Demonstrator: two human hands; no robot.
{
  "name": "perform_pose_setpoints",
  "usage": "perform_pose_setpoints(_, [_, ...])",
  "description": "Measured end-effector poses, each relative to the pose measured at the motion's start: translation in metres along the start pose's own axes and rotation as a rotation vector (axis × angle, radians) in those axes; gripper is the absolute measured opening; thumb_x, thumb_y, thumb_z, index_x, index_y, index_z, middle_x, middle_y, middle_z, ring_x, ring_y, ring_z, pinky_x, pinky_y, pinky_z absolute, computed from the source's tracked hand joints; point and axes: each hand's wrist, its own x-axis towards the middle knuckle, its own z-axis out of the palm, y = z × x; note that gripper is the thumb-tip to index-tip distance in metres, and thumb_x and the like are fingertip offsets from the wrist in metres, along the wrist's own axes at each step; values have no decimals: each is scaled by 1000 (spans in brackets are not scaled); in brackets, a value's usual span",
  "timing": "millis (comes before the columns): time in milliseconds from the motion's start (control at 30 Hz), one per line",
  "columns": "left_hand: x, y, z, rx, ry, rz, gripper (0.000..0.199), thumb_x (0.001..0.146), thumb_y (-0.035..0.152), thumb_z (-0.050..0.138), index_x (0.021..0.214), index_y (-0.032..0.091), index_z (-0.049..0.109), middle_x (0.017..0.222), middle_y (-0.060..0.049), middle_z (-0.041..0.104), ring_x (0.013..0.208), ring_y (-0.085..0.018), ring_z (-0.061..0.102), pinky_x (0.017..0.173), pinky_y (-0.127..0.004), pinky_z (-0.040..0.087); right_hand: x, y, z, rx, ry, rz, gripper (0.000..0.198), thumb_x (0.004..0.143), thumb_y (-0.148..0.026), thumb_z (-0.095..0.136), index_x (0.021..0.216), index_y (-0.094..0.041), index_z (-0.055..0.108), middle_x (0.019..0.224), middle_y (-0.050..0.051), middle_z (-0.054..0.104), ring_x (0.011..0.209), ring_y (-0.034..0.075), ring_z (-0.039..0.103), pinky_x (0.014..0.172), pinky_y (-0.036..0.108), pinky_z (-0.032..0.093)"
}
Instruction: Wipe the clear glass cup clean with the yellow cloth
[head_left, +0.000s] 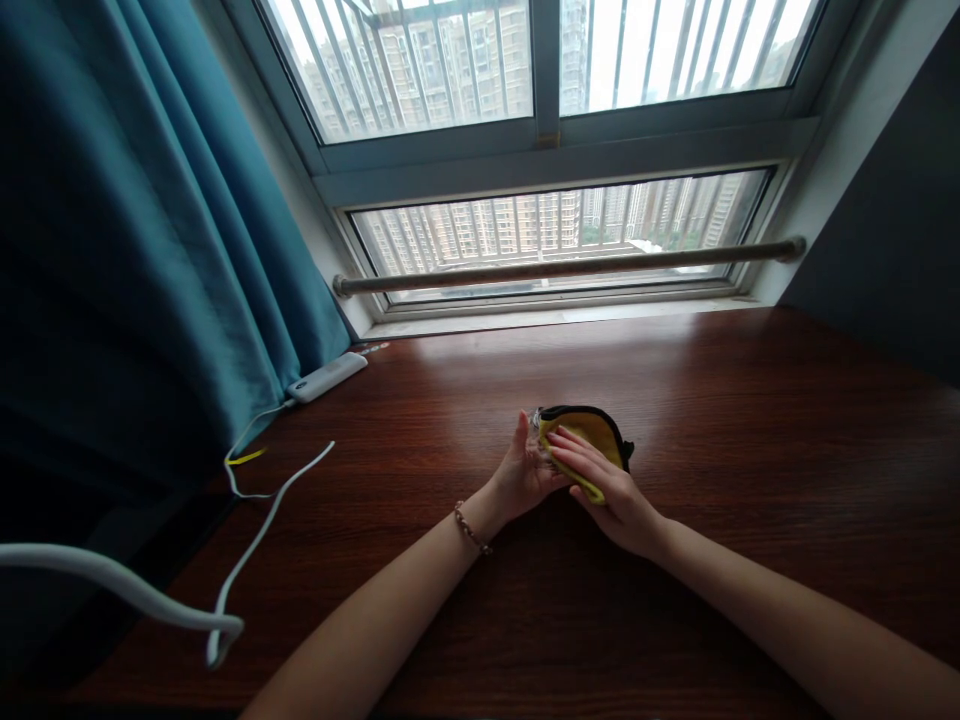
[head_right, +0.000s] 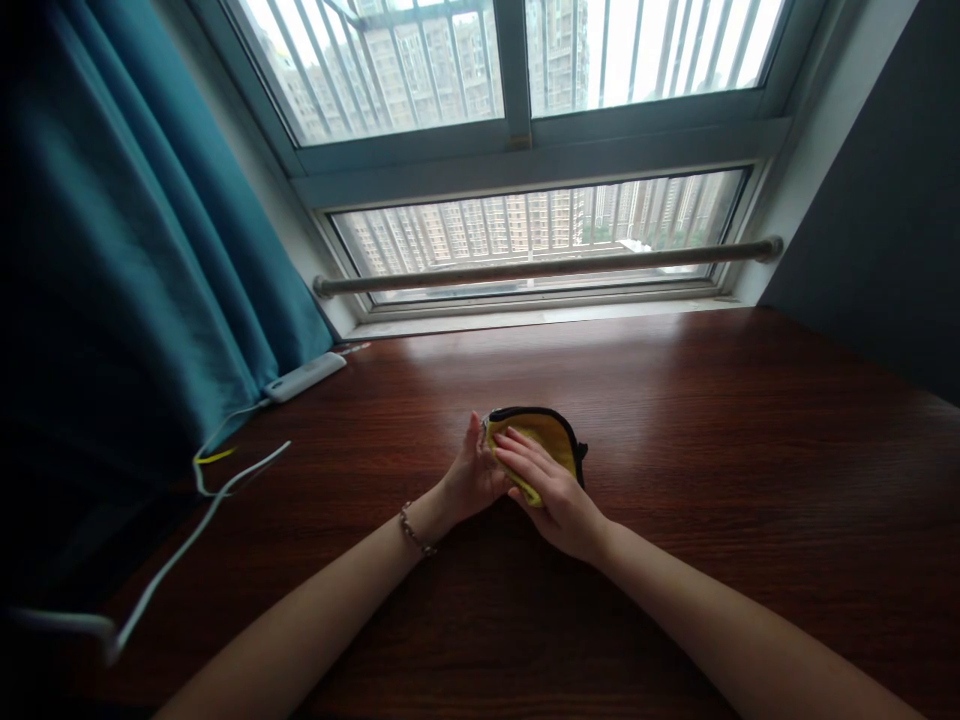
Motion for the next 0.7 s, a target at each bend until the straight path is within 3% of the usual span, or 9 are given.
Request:
perform_pose_setpoints(200, [1, -13, -3, 169, 61, -69, 83, 70, 74, 25, 107, 7, 55, 97, -18, 61, 85, -26, 59, 68, -32, 47, -1, -3, -2, -84, -78, -42, 46, 86, -20, 41, 131, -20, 35, 136, 6, 35, 129, 24, 22, 104, 43, 28])
perform_pose_setpoints(400, [2, -20, 4, 238, 42, 3, 66, 69, 71, 36, 98, 15, 56, 71, -6, 59, 55, -14, 53, 45, -21, 40, 2, 8, -2, -23, 147, 102, 41, 88, -24, 39, 129, -24, 38, 135, 4, 37, 128, 23, 25, 105, 44, 25])
perform_pose_setpoints(533, [0, -18, 11, 157, 15, -34, 66, 70, 72, 32, 91, 15, 57, 69, -6, 56, 50, -12, 50, 45, -22, 39, 3, 16, -3, 82, 245, 192, 38, 90, -28, 36, 127, -24, 41, 134, 5, 38, 126, 21, 31, 105, 42, 26])
perform_pose_setpoints(700, [0, -13, 11, -81, 129, 9, 66, 73, 70, 31, 97, 15, 58, 83, -8, 60, 64, -15, 56, 56, -25, 44, 1, 13, 1, 74, 218, 176, 39, 89, -26, 38, 128, -25, 40, 136, 4, 35, 128, 22, 26, 106, 44, 22])
